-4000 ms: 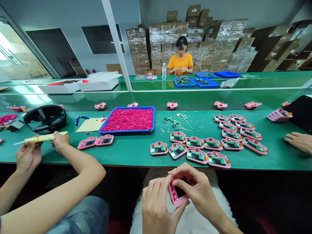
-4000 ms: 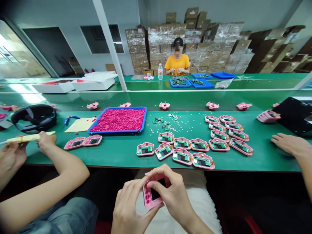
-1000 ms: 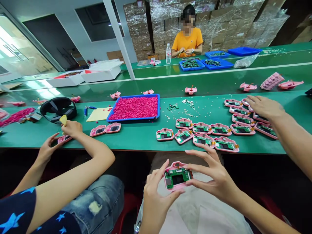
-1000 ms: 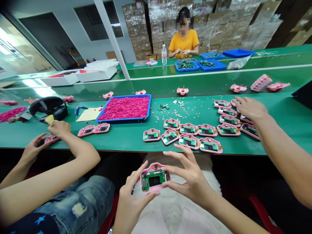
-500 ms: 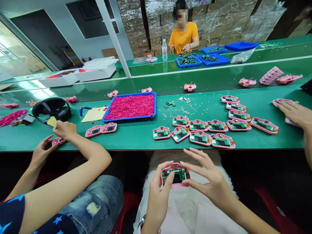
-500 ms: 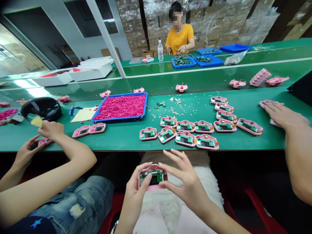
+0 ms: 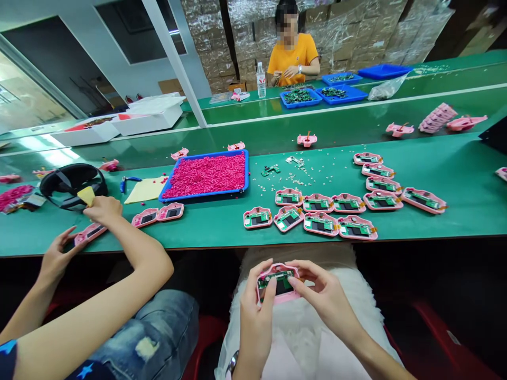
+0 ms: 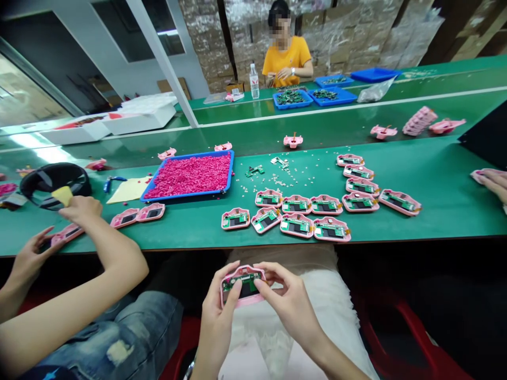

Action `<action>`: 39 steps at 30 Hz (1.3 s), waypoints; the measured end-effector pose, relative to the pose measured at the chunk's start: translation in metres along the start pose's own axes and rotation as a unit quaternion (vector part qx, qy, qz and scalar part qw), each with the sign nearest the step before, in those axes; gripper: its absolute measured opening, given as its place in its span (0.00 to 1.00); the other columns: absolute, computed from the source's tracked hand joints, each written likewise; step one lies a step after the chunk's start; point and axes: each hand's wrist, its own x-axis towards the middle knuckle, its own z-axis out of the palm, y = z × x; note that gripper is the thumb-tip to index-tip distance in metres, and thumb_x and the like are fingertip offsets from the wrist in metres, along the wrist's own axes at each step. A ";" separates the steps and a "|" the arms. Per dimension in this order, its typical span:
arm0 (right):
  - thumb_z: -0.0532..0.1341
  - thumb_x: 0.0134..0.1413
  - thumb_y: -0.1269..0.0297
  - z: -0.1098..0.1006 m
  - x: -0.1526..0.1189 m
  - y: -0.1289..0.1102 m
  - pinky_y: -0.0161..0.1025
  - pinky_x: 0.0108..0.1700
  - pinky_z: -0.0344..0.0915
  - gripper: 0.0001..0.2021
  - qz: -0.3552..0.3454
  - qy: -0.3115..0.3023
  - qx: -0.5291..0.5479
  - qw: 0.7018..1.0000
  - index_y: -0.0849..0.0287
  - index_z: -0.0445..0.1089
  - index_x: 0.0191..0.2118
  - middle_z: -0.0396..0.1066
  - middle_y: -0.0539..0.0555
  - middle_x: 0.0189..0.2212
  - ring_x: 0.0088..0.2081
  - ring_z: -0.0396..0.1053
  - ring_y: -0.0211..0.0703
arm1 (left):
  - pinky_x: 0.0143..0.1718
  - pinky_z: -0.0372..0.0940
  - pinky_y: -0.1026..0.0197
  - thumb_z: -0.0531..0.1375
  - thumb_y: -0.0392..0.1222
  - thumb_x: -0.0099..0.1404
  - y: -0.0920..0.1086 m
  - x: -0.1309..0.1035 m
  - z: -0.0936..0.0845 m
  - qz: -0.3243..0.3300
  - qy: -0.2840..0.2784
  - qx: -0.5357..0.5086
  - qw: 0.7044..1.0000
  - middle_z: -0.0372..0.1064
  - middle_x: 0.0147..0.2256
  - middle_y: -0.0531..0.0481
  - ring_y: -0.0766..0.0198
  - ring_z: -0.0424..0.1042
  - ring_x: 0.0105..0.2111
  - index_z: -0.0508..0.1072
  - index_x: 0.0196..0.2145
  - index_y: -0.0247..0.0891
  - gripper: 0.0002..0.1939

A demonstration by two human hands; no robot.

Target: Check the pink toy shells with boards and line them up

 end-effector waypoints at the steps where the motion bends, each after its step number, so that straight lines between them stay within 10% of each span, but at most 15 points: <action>1: 0.65 0.54 0.53 0.001 0.001 0.002 0.41 0.41 0.76 0.20 -0.009 0.007 -0.017 1.000 0.52 0.74 0.51 0.77 0.54 0.40 0.40 0.74 0.46 | 0.51 0.67 0.58 0.58 0.53 0.64 -0.003 0.008 -0.002 0.008 0.024 0.008 1.000 0.72 0.51 0.44 0.57 0.73 0.51 0.68 0.52 0.41 0.22; 7: 0.60 0.61 0.55 -0.001 -0.003 0.009 0.43 0.48 0.74 0.18 -0.109 0.079 -0.128 0.983 0.45 0.70 0.55 0.59 0.54 0.63 0.48 0.72 0.46 | 0.40 0.68 0.54 0.54 0.51 0.66 -0.005 0.078 -0.021 0.055 0.144 0.256 0.954 0.74 0.38 0.45 0.56 0.75 0.37 0.64 0.42 0.40 0.13; 15: 0.57 0.62 0.59 -0.007 -0.016 0.031 0.43 0.48 0.74 0.10 -0.164 0.104 -0.209 0.958 0.46 0.74 0.46 0.65 0.54 0.58 0.51 0.71 0.49 | 0.47 0.61 0.43 0.55 0.50 0.65 0.010 0.115 -0.013 0.082 0.116 0.403 0.904 0.71 0.38 0.42 0.46 0.68 0.44 0.68 0.37 0.39 0.11; 21: 0.57 0.62 0.59 -0.014 0.008 0.013 0.50 0.53 0.70 0.10 -0.209 0.176 -0.234 0.933 0.47 0.75 0.44 0.64 0.55 0.58 0.56 0.66 0.52 | 0.49 0.62 0.44 0.57 0.51 0.65 0.017 0.134 -0.007 0.107 0.169 0.427 0.882 0.68 0.50 0.38 0.45 0.65 0.51 0.62 0.57 0.36 0.27; 27: 0.58 0.62 0.59 -0.035 0.040 -0.017 0.56 0.60 0.58 0.10 -0.285 0.225 -0.233 0.902 0.50 0.74 0.45 0.65 0.55 0.57 0.60 0.61 0.55 | 0.59 0.54 0.36 0.50 0.54 0.69 0.010 0.161 -0.074 0.062 0.341 0.520 0.781 0.55 0.65 0.34 0.41 0.52 0.64 0.59 0.62 0.31 0.31; 33: 0.57 0.63 0.60 -0.032 0.067 -0.011 0.54 0.56 0.62 0.10 -0.328 0.135 -0.309 0.883 0.47 0.74 0.45 0.67 0.53 0.56 0.58 0.62 0.54 | 0.57 0.55 0.31 0.54 0.49 0.67 0.006 0.173 -0.132 0.042 0.321 0.561 0.762 0.59 0.62 0.27 0.34 0.51 0.63 0.67 0.57 0.23 0.28; 39: 0.57 0.63 0.64 -0.030 0.156 -0.040 0.55 0.57 0.63 0.12 -0.329 0.027 -0.413 0.849 0.53 0.77 0.46 0.73 0.56 0.52 0.57 0.63 0.54 | 0.54 0.58 0.33 0.54 0.49 0.68 0.005 0.149 -0.113 0.102 0.283 0.588 0.751 0.62 0.61 0.35 0.37 0.56 0.61 0.77 0.47 0.33 0.20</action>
